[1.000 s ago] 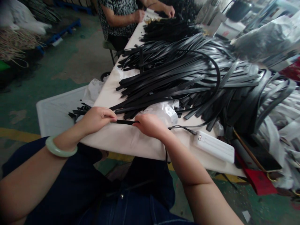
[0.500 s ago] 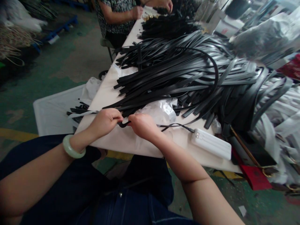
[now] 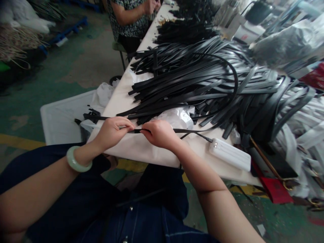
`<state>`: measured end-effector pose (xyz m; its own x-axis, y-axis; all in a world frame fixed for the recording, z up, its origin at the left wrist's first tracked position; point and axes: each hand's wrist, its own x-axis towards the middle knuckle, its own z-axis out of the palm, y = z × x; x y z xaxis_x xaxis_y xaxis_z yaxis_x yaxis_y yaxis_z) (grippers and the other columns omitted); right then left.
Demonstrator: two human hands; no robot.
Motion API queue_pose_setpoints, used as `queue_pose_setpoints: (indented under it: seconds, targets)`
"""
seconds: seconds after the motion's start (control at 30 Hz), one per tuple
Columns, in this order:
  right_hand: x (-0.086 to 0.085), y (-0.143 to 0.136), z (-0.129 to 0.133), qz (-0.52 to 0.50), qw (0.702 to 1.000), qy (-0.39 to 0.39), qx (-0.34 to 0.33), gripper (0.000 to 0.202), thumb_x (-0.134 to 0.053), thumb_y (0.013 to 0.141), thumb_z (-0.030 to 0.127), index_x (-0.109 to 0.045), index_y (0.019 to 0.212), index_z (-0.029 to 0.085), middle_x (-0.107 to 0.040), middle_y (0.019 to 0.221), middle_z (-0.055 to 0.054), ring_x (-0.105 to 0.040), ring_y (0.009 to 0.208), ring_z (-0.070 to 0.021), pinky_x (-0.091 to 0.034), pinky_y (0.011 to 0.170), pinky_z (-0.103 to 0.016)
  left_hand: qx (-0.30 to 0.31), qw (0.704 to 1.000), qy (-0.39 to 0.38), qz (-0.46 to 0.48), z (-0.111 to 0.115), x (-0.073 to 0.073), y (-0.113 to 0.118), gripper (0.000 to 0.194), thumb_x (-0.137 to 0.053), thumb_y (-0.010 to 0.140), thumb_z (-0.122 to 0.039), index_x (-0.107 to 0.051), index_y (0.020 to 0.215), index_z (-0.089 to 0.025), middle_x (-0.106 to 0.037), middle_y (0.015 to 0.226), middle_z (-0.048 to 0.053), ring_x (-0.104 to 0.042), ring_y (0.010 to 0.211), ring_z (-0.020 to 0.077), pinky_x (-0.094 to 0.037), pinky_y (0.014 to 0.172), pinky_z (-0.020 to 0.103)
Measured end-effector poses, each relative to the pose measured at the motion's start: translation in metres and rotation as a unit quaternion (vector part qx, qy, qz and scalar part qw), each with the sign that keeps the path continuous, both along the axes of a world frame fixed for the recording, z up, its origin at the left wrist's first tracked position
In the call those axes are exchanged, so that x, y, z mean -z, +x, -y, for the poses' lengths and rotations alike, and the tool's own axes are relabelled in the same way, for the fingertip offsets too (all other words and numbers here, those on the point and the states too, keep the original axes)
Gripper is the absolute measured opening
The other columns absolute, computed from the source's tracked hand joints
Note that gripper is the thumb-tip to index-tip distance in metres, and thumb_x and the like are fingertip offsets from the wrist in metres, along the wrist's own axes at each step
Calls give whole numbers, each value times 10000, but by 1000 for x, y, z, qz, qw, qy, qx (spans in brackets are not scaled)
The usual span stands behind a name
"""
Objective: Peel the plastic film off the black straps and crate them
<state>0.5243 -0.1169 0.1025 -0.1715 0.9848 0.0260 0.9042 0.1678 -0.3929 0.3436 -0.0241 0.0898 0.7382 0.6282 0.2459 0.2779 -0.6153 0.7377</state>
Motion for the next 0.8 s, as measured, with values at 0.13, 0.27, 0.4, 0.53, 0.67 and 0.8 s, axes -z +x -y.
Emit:
queue_pose_setpoints:
  seconds: [0.13, 0.27, 0.4, 0.53, 0.67, 0.8]
  targets:
    - [-6, -25, -3, 76, 997, -18, -9, 271, -504, 952, 354, -697, 912, 168, -695, 846, -79, -624, 802, -196, -391, 720, -271, 12, 996, 89, 8, 5, 4, -19, 189, -545, 834, -137, -691, 714, -148, -698, 766, 57, -633, 779, 183, -484, 756, 304]
    - [-17, -32, -7, 125, 992, -27, -6, 208, -550, 932, 318, -688, 945, 163, -711, 876, -81, -637, 915, -218, -402, 939, -305, -49, 986, 158, -29, -13, 1, -44, 198, -546, 847, -157, -679, 700, -142, -686, 748, 70, -623, 765, 199, -468, 746, 326]
    - [-23, -49, -15, 161, 987, 5, 8, 193, -526, 936, 261, -691, 919, 161, -721, 857, -74, -660, 850, -199, -346, 1049, -324, -78, 981, 176, -34, -15, -5, -52, 202, -540, 855, -153, -683, 715, -133, -689, 764, 78, -625, 789, 209, -458, 758, 332]
    - [-22, -70, -21, 159, 987, 13, 2, 180, -543, 930, 270, -691, 972, 177, -726, 898, -62, -658, 882, -198, -371, 998, -313, -53, 979, 188, -54, -11, -8, -54, 210, -535, 863, -165, -683, 717, -138, -683, 758, 71, -616, 770, 205, -454, 739, 326]
    - [-29, -71, -21, 174, 982, -21, 71, 188, -554, 921, 319, -682, 943, 183, -711, 885, -71, -647, 828, -215, -409, 701, -278, -108, 971, 206, -58, -22, -13, -61, 201, -552, 858, -188, -689, 721, -135, -687, 773, 79, -621, 791, 220, -450, 745, 334]
    - [-34, -76, -27, 182, 982, -6, 51, 184, -538, 921, 280, -692, 937, 181, -714, 871, -70, -646, 820, -213, -378, 713, -281, -93, 975, 189, -69, -23, -13, -55, 219, -544, 863, -211, -695, 721, -139, -687, 785, 83, -626, 786, 218, -454, 729, 327]
